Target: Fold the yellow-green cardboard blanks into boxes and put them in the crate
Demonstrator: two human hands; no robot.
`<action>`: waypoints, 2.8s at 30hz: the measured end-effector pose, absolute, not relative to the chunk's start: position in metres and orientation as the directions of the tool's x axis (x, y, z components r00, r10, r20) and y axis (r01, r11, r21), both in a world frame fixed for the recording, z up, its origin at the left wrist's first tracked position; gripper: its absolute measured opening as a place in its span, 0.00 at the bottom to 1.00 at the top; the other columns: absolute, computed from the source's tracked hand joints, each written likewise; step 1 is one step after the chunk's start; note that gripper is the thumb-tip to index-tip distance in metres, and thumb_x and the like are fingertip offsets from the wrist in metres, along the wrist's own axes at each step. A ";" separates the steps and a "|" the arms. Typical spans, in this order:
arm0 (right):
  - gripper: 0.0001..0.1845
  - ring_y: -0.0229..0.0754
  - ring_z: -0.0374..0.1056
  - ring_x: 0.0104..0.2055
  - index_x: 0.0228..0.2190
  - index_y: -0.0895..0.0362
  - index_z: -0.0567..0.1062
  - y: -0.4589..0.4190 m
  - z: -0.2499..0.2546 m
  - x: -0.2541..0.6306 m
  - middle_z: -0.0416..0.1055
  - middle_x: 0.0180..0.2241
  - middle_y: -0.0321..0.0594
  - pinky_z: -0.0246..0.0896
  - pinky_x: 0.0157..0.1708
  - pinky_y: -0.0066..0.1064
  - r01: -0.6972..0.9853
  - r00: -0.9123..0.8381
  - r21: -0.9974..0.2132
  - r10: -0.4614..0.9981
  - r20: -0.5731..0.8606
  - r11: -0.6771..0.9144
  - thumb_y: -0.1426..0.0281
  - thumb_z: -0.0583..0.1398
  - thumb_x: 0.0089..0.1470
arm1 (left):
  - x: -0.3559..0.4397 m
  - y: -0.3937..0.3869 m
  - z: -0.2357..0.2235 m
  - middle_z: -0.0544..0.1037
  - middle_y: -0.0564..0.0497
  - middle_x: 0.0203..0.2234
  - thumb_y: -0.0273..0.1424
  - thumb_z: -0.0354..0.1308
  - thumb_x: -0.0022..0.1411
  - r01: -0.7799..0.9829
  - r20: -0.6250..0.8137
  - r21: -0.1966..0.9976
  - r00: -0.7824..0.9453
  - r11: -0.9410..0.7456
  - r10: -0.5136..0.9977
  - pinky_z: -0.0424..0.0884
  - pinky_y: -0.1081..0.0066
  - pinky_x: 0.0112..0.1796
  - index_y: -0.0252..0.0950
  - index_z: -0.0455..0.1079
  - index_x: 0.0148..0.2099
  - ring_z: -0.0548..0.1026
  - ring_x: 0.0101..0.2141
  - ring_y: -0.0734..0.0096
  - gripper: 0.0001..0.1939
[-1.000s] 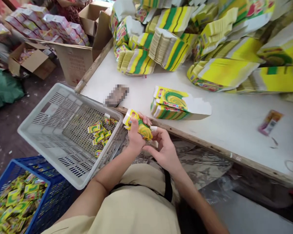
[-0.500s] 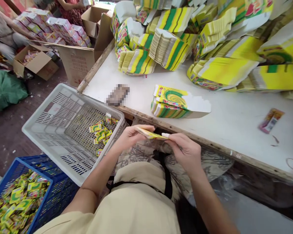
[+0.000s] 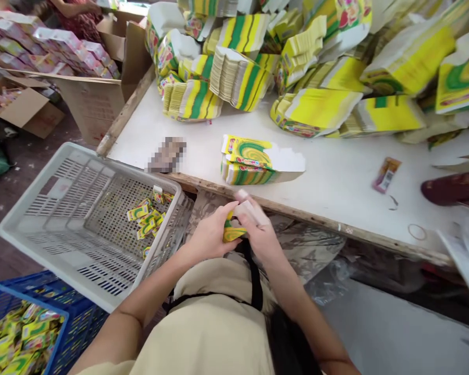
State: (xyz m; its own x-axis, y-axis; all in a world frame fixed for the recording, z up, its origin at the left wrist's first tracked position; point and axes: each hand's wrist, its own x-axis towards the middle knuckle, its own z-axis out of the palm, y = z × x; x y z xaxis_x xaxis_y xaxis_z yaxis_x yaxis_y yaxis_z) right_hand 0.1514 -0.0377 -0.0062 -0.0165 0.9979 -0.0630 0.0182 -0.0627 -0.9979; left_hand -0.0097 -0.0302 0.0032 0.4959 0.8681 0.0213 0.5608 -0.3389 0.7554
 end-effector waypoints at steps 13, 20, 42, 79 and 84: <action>0.35 0.51 0.67 0.59 0.60 0.53 0.65 -0.031 -0.015 0.148 0.67 0.60 0.47 0.64 0.59 0.46 -0.371 -0.348 -0.854 0.907 -0.236 -0.364 0.46 0.54 0.59 | -0.008 -0.024 -0.004 0.72 0.45 0.48 0.26 0.60 0.52 0.561 0.172 0.699 0.470 -0.444 0.865 0.72 0.64 0.43 0.41 0.54 0.57 0.75 0.46 0.60 0.32; 0.37 0.49 0.59 0.65 0.66 0.50 0.55 -0.042 -0.018 0.147 0.56 0.66 0.46 0.58 0.62 0.46 -0.210 -0.288 -0.968 0.955 -0.073 -0.138 0.52 0.57 0.60 | -0.010 -0.026 0.000 0.73 0.46 0.42 0.28 0.60 0.50 0.622 0.024 0.697 0.478 -0.357 0.878 0.73 0.63 0.35 0.39 0.52 0.57 0.78 0.38 0.58 0.33; 0.10 0.52 0.62 0.63 0.41 0.52 0.80 -0.019 -0.005 0.181 0.64 0.62 0.47 0.61 0.60 0.45 0.328 -0.444 -0.899 0.887 0.125 0.290 0.70 0.63 0.56 | -0.030 -0.006 0.020 0.79 0.46 0.43 0.32 0.66 0.48 0.732 0.047 0.542 0.465 -0.414 0.884 0.74 0.62 0.42 0.37 0.66 0.51 0.78 0.42 0.57 0.27; 0.44 0.60 0.65 0.51 0.57 0.58 0.65 0.119 0.029 0.223 0.68 0.50 0.55 0.60 0.52 0.51 0.743 -0.557 -0.377 0.823 0.111 0.554 0.58 0.71 0.42 | -0.150 -0.016 0.021 0.77 0.40 0.51 0.55 0.54 0.59 0.869 -0.220 0.476 0.264 -0.133 0.939 0.69 0.55 0.53 0.36 0.67 0.58 0.76 0.51 0.52 0.34; 0.52 0.64 0.57 0.62 0.62 0.55 0.59 0.094 0.049 0.236 0.62 0.60 0.53 0.49 0.61 0.59 0.696 -0.470 -0.482 0.845 0.254 0.532 0.55 0.72 0.41 | -0.130 -0.015 0.022 0.78 0.42 0.50 0.52 0.55 0.61 0.820 -0.190 0.542 0.331 -0.182 0.924 0.72 0.57 0.51 0.37 0.66 0.59 0.76 0.51 0.54 0.31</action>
State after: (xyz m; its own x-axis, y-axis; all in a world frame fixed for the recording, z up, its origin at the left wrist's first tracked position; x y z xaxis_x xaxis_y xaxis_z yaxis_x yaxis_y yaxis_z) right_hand 0.2362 0.0945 0.0485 -0.4704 0.8453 0.2535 0.6964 0.5320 -0.4817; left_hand -0.1302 -0.0150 0.0218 0.3308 0.9244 -0.1899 0.8203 -0.1822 0.5421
